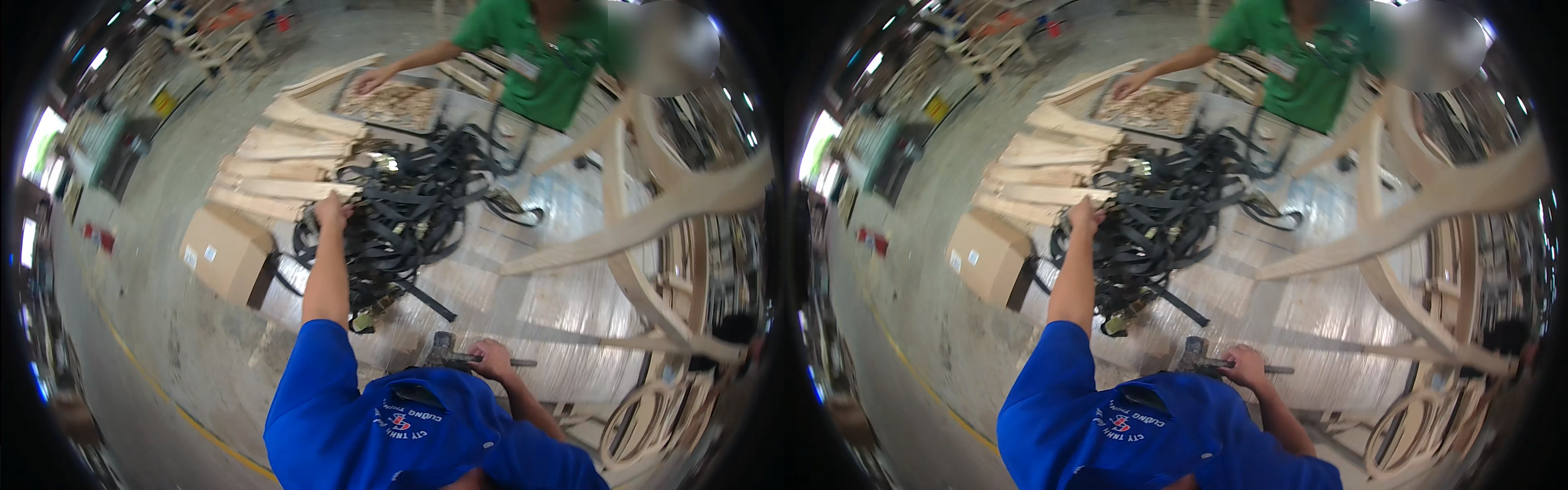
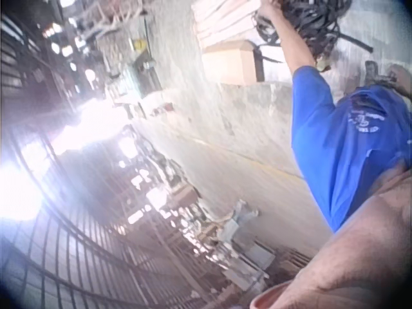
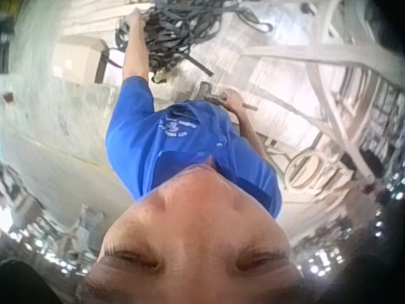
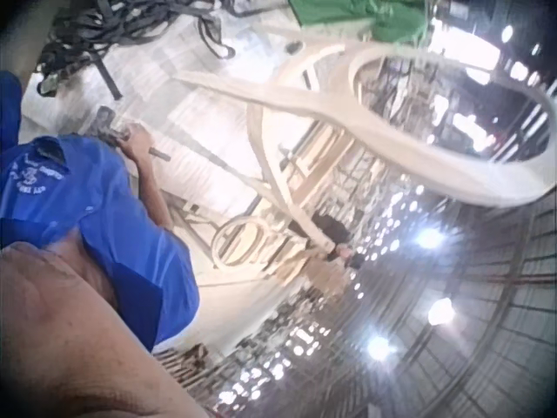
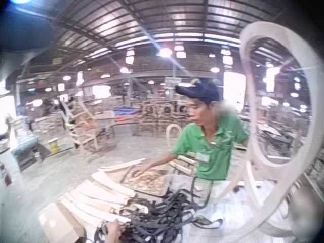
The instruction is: The person assembles a wooden chair frame at a workbench. They use a hammer to fit wooden dowels into joints and attach black straps to the frame. The person works alongside a coworker in a factory setting.
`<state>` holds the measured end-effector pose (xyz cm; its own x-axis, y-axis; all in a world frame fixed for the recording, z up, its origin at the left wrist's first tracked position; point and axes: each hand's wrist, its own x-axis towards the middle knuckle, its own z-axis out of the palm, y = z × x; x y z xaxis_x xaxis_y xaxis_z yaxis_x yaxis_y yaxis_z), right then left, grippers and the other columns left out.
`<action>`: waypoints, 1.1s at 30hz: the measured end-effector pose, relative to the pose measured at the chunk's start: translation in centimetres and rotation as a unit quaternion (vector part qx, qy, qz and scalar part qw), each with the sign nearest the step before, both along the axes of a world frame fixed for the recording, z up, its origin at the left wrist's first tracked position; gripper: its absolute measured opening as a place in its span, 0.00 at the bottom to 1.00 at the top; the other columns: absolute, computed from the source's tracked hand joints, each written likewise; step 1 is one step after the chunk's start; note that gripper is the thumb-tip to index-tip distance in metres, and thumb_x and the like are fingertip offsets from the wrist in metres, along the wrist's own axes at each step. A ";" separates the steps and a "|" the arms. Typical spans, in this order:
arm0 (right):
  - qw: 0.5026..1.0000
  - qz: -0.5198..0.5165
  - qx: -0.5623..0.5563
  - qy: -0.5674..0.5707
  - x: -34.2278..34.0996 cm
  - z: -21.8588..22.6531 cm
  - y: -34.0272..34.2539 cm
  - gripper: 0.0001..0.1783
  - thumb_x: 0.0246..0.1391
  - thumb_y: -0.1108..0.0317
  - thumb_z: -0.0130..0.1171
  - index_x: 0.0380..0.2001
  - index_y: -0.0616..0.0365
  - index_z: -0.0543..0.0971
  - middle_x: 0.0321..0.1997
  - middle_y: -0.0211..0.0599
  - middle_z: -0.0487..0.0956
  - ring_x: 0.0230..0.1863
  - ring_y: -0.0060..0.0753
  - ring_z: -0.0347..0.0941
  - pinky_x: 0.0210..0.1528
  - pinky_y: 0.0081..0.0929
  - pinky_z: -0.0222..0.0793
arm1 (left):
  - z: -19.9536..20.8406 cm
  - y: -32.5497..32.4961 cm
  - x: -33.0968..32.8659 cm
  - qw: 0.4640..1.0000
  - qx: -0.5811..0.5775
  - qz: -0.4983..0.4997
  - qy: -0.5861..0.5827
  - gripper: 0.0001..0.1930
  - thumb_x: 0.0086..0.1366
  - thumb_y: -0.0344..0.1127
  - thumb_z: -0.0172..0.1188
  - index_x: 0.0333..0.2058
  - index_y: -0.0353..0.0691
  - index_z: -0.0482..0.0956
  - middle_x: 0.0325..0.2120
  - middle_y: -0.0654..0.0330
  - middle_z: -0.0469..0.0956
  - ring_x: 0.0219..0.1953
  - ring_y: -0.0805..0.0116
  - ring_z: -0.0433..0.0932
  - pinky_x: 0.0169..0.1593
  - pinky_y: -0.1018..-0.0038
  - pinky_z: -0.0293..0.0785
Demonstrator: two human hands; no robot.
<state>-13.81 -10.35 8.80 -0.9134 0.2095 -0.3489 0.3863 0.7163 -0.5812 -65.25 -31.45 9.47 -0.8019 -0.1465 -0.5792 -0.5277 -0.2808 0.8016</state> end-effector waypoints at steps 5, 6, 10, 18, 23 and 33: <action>0.999 -0.018 -0.006 0.032 0.6 -0.4 -0.2 0.17 0.40 0.54 0.79 0.31 0.46 0.83 0.34 0.30 0.83 0.40 0.41 0.82 0.44 0.41 0.77 | 2.4 -0.1 0.2 0.998 -0.038 -0.055 0.010 0.14 0.72 0.42 0.61 0.45 0.38 0.74 0.32 0.54 0.77 0.27 0.52 0.83 0.28 0.60 0.78; 0.999 0.003 -0.002 0.037 0.8 -0.7 -0.3 0.17 0.41 0.54 0.78 0.32 0.45 0.83 0.35 0.31 0.83 0.43 0.42 0.81 0.46 0.42 0.76 | 2.9 0.3 1.1 0.997 0.012 -0.071 0.041 0.13 0.72 0.42 0.61 0.43 0.39 0.74 0.33 0.55 0.75 0.29 0.51 0.82 0.31 0.58 0.79; 0.997 0.053 0.044 0.032 2.0 -3.4 0.5 0.18 0.44 0.52 0.76 0.36 0.43 0.82 0.42 0.36 0.82 0.51 0.47 0.78 0.52 0.47 0.73 | 5.6 1.7 6.9 0.982 -0.009 -0.144 0.119 0.15 0.76 0.40 0.53 0.53 0.36 0.74 0.47 0.46 0.80 0.46 0.45 0.84 0.42 0.50 0.85; 0.991 0.008 0.094 0.098 2.3 -1.8 0.8 0.18 0.43 0.54 0.77 0.38 0.42 0.83 0.43 0.34 0.79 0.54 0.46 0.75 0.56 0.49 0.66 | 3.8 3.5 17.5 0.880 -0.230 -0.266 0.318 0.17 0.76 0.42 0.58 0.53 0.34 0.80 0.37 0.62 0.82 0.34 0.71 0.79 0.32 0.76 0.73; 0.977 -0.108 0.074 0.168 6.0 0.3 2.2 0.18 0.46 0.57 0.75 0.41 0.45 0.84 0.45 0.36 0.79 0.56 0.46 0.75 0.58 0.49 0.67 | 1.9 5.8 26.7 0.804 -0.212 -0.420 0.365 0.12 0.75 0.37 0.58 0.43 0.31 0.82 0.30 0.60 0.82 0.30 0.72 0.79 0.33 0.74 0.75; 0.929 -0.348 0.125 0.007 31.4 1.7 24.3 0.14 0.55 0.55 0.66 0.39 0.51 0.85 0.44 0.43 0.84 0.48 0.50 0.82 0.49 0.46 0.77 | 2.4 12.9 46.1 0.579 -0.337 -0.580 0.463 0.17 0.65 0.39 0.69 0.45 0.32 0.83 0.39 0.46 0.83 0.43 0.48 0.82 0.49 0.57 0.77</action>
